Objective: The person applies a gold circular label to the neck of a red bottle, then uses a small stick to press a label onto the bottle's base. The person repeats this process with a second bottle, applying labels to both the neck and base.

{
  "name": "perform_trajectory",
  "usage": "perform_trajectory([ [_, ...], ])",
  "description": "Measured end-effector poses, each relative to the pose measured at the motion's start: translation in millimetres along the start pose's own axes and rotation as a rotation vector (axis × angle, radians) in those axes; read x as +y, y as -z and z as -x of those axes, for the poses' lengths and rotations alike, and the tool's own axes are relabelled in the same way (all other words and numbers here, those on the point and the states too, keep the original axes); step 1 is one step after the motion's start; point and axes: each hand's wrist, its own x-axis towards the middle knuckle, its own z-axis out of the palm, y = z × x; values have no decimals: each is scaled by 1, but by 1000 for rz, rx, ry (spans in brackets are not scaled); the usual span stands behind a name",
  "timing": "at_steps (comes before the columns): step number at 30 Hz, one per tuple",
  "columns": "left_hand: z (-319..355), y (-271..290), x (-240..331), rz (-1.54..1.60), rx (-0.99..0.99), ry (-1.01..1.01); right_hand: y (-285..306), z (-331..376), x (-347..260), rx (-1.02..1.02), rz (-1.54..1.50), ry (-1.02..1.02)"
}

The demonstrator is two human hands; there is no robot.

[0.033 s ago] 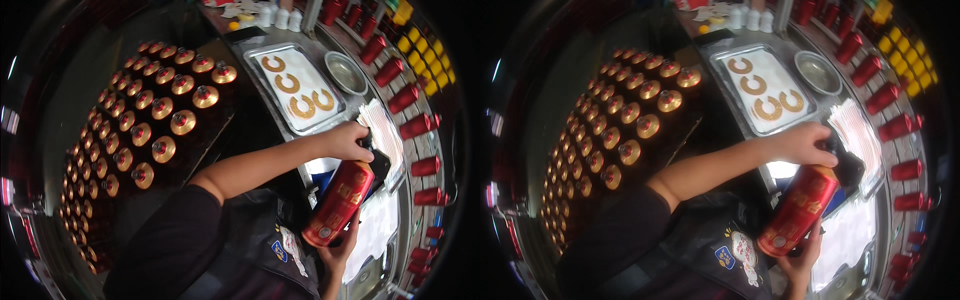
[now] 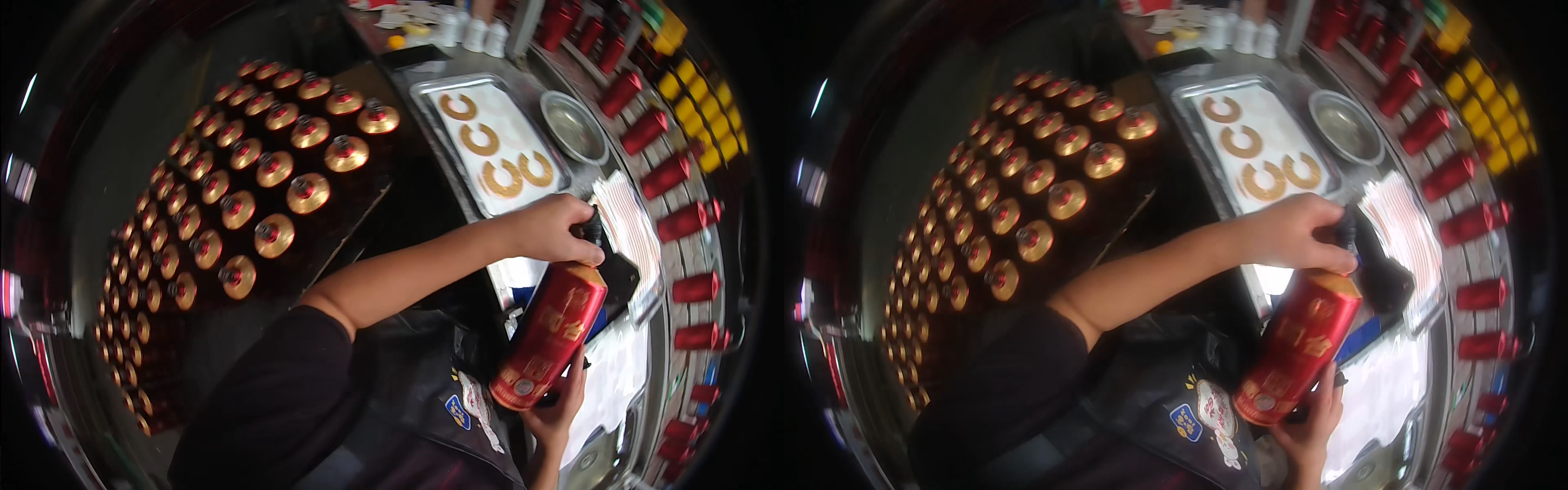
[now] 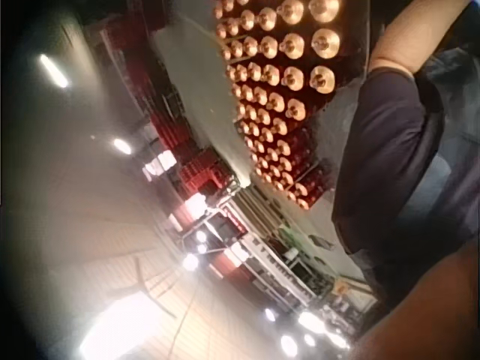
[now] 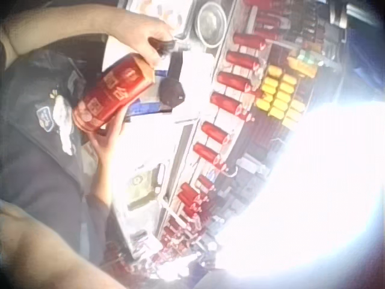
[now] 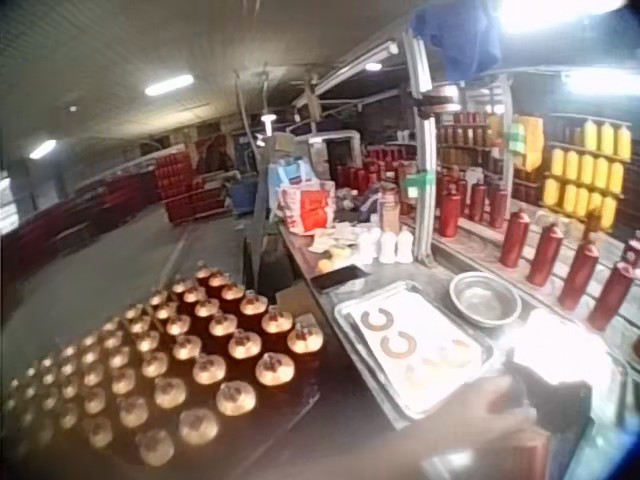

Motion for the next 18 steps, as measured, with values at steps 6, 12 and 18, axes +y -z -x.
perform_trajectory([
  [6,231,21,140,-360,601,-89,-7,-80,-24,-101,220,910],
  [12,411,-36,189,-1019,1364,-25,-58,-111,-109,-294,-9,737],
  [18,506,-24,84,-1416,1601,519,-68,-86,-118,-411,19,607],
])
